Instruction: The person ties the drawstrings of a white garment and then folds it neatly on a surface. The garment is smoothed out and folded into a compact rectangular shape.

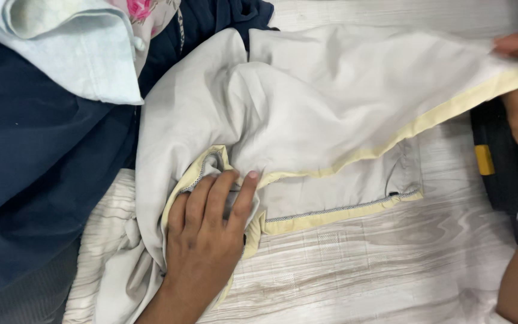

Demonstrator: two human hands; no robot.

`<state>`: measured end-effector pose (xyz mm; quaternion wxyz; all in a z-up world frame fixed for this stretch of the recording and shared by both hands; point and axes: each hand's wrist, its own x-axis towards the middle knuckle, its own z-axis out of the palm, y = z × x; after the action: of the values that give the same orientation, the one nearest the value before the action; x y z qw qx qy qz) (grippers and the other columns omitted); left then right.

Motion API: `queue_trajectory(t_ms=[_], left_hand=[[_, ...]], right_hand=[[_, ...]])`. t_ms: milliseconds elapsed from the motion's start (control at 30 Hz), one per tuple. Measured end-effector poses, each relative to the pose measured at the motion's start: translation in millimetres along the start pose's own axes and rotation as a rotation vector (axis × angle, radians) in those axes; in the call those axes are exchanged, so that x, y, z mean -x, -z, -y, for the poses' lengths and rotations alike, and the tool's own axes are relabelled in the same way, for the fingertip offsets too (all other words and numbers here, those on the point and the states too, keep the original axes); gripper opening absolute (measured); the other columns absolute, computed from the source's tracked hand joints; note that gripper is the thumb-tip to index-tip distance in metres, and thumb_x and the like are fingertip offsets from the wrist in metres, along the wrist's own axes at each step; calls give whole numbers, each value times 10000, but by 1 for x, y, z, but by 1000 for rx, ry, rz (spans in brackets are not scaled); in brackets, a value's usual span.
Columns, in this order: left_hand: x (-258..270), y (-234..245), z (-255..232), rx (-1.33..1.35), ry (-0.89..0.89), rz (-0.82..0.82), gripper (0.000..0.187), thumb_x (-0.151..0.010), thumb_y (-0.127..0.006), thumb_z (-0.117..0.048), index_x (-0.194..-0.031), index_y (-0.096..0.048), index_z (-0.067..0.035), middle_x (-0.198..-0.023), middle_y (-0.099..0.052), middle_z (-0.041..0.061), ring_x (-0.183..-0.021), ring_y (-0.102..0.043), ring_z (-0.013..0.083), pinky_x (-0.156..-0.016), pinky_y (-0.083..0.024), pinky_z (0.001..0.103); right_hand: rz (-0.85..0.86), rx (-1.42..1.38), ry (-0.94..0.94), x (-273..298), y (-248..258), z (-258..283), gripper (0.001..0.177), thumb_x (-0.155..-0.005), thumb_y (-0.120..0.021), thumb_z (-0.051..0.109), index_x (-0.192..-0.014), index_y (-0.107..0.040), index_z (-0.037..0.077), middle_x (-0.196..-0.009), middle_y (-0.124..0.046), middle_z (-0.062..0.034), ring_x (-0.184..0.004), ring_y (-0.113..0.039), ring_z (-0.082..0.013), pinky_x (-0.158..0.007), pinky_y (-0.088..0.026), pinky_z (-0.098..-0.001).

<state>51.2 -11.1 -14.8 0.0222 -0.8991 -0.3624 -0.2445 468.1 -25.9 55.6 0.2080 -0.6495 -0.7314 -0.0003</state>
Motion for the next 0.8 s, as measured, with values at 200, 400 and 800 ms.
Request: queue_trajectory(t_ms=[200, 400, 800], left_hand=[[0, 2, -2, 128, 88, 36, 567, -671, -743, -122, -1237, -698, -135, -1293, -504, 130, -1182, -506, 347, -1021, -356, 516], [12, 8, 5, 559, 397, -204, 371, -911, -662, 38, -1257, -619, -90, -1364, -455, 139, -1175, -545, 289, -997, -467, 315], [6, 9, 6, 546, 440, -416, 184, -651, -510, 126, -672, -565, -49, -818, -673, 117, -924, -543, 273, -894, -446, 376]], right_hand=[[233, 152, -75, 14, 5, 14, 244, -906, -711, -38, -1143, -728, 14, -1105, -747, -171, -917, -739, -229, -802, -601, -323], [170, 168, -55, 31, 7, 28, 207, -904, -669, -93, -1109, -689, -79, -1125, -694, -204, -919, -702, -240, -798, -586, -330], [347, 8, -191, 70, 6, 31, 249, -752, -842, 112, -986, -785, 51, -997, -718, -68, -728, -655, -140, -604, -512, -232]])
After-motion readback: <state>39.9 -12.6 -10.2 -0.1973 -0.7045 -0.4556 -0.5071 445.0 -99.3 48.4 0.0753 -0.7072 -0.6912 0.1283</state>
